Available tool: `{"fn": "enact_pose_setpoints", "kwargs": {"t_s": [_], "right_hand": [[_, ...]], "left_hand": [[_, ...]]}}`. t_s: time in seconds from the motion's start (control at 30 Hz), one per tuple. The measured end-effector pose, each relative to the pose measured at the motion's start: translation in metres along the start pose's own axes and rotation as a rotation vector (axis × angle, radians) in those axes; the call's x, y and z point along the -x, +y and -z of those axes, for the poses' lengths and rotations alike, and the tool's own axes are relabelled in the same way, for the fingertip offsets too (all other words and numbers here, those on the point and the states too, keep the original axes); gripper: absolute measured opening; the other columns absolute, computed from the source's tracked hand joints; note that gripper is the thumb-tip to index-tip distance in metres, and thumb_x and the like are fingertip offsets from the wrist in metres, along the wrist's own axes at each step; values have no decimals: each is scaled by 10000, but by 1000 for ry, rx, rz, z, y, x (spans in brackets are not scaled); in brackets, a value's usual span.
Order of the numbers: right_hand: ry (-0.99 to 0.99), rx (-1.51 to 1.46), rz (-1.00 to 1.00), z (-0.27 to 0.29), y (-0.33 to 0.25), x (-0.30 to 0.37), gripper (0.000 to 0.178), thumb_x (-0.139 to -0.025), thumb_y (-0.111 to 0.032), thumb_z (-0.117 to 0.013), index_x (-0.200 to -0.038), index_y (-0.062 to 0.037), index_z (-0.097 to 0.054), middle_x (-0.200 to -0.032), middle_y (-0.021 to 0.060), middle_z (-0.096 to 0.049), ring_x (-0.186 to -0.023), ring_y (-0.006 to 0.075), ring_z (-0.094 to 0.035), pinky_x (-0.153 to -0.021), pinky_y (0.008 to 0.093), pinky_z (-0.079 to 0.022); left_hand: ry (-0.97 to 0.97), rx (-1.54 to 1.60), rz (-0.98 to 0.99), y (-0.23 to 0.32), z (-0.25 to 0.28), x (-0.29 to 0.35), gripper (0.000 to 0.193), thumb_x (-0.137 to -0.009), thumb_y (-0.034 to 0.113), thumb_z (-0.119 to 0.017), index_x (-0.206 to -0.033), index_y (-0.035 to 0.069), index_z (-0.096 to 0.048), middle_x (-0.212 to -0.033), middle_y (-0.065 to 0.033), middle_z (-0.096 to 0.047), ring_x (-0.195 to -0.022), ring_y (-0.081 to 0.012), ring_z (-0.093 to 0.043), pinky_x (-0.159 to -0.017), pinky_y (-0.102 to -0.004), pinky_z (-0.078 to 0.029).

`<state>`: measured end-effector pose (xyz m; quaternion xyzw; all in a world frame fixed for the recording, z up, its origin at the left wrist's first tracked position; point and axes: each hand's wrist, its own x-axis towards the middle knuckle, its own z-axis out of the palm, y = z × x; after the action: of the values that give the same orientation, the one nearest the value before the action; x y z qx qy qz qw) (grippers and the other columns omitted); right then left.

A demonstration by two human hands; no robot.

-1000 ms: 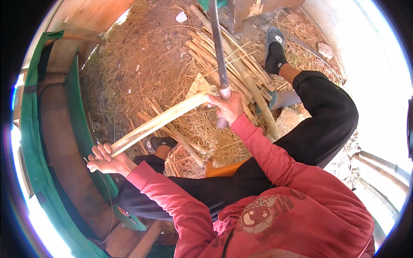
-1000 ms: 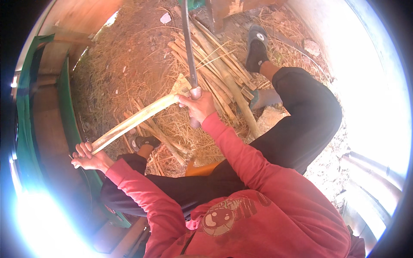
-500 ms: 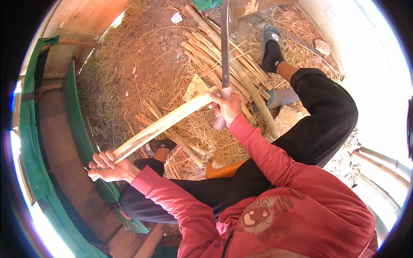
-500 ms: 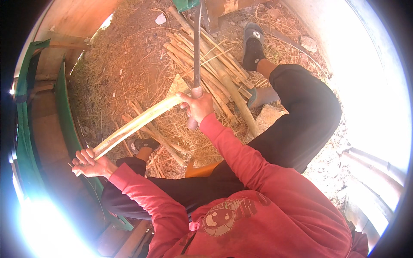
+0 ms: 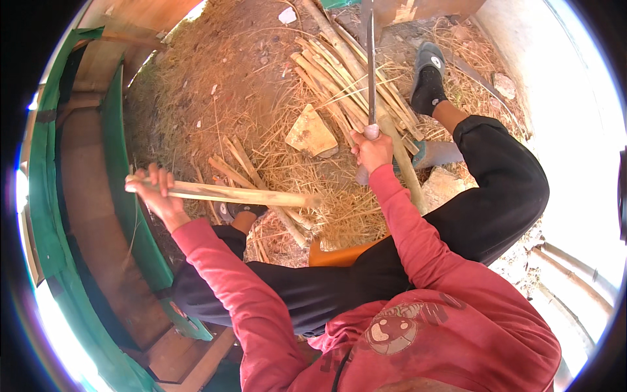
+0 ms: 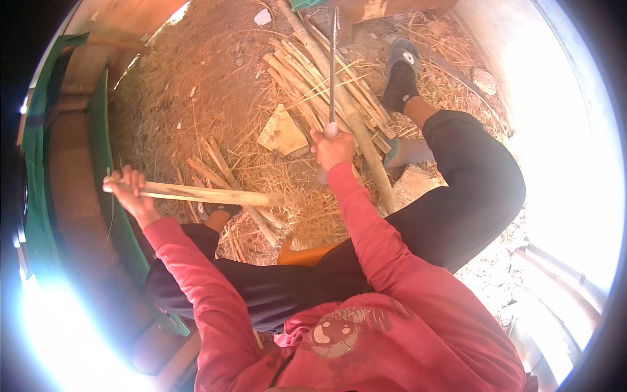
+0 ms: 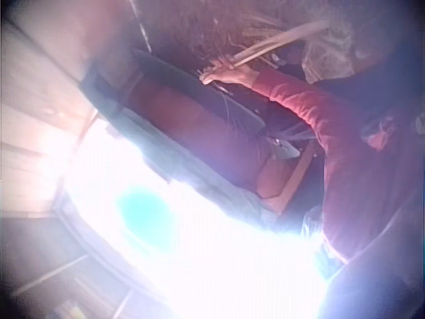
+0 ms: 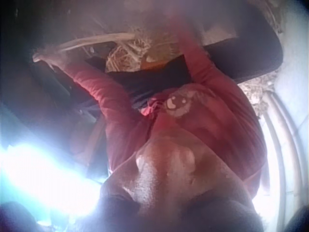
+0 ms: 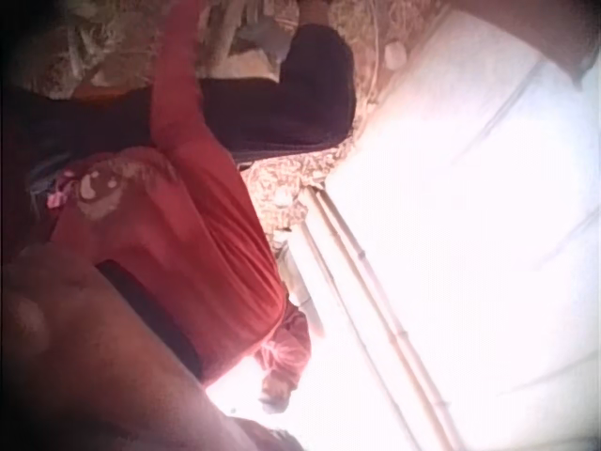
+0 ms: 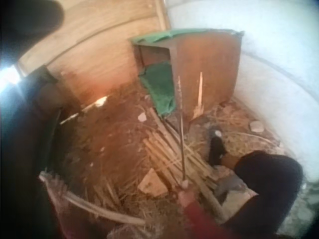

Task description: The person sits on the ground and uses a machete to split thin wooden sticks into smaller pieces. They hold the sticks with one hand and strike them with the tool, accumulating a pile of split wood on the straw-covered floor.

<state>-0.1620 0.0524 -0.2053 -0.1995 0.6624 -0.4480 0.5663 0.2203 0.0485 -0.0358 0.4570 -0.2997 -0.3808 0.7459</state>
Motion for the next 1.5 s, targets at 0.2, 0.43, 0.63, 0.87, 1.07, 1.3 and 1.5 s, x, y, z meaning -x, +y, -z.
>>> {"fn": "enact_pose_setpoints", "kwargs": {"t_s": [0.2, 0.43, 0.63, 0.87, 1.07, 1.3, 1.5], "right_hand": [[77, 49, -72, 12, 6, -14, 201, -782, -114, -726, -692, 9, -594, -562, 88, -613, -400, 123, -523, -379, 299, -396], [224, 463, 169, 51, 57, -70, 312, -734, -238, -728, -843, 47, -661, -725, 208, -672, -684, 329, -664, -664, 394, -521], [362, 905, 215, 59, 82, -89, 317, -739, -265, -728, -912, -6, -673, -849, 222, -686, -832, 377, -675, -767, 435, -538], [277, 1035, 280, 36, 89, -94, 354, -727, -262, -769, -986, -53, -648, -850, 213, -688, -812, 371, -677, -735, 460, -546], [77, 1060, 262, 21, 140, -73, 466, -771, -292, -742, -1092, -31, -529, -988, 211, -656, -856, 404, -660, -765, 492, -534], [90, 1177, 481, 18, 154, -70, 446, -729, -252, -778, -1037, -29, -546, -1096, 193, -567, -782, 387, -657, -698, 480, -545], [-287, 656, -40, -7, 86, -25, 324, -763, -152, -726, -1031, 3, -631, -926, 163, -658, -742, 244, -652, -643, 365, -557]], "left_hand": [[140, -415, 288, -93, 31, -16, 597, -880, 684, -438, -928, 91, -487, -718, -15, -411, -625, -176, -561, -577, -288, -456], [-145, -1144, 400, -180, 86, -16, 774, -877, 614, -562, -1309, -15, -431, -1146, -213, -555, -1044, -321, -611, -871, -406, -518], [-154, -1949, 423, -273, 95, 71, 861, -805, 510, -682, -1485, 146, -300, -1494, -251, -261, -1346, -449, -324, -1096, -506, -313], [-399, -2044, 413, -297, 96, 164, 700, -810, 452, -660, -1437, 254, -418, -1531, -209, -209, -1441, -430, -66, -1148, -567, -121], [-321, -1919, 347, -296, 88, 165, 662, -830, 427, -653, -1415, 196, -448, -1522, -252, -205, -1430, -448, -99, -1163, -526, -114], [-351, -1643, 161, -280, 18, 149, 508, -814, 319, -708, -1245, 76, -594, -1355, -282, -440, -1313, -413, -365, -1070, -475, -324], [-571, -1156, 609, -239, -11, 119, 482, -873, 326, -666, -1267, 61, -580, -1215, -232, -606, -1014, -330, -648, -832, -411, -531]]}}
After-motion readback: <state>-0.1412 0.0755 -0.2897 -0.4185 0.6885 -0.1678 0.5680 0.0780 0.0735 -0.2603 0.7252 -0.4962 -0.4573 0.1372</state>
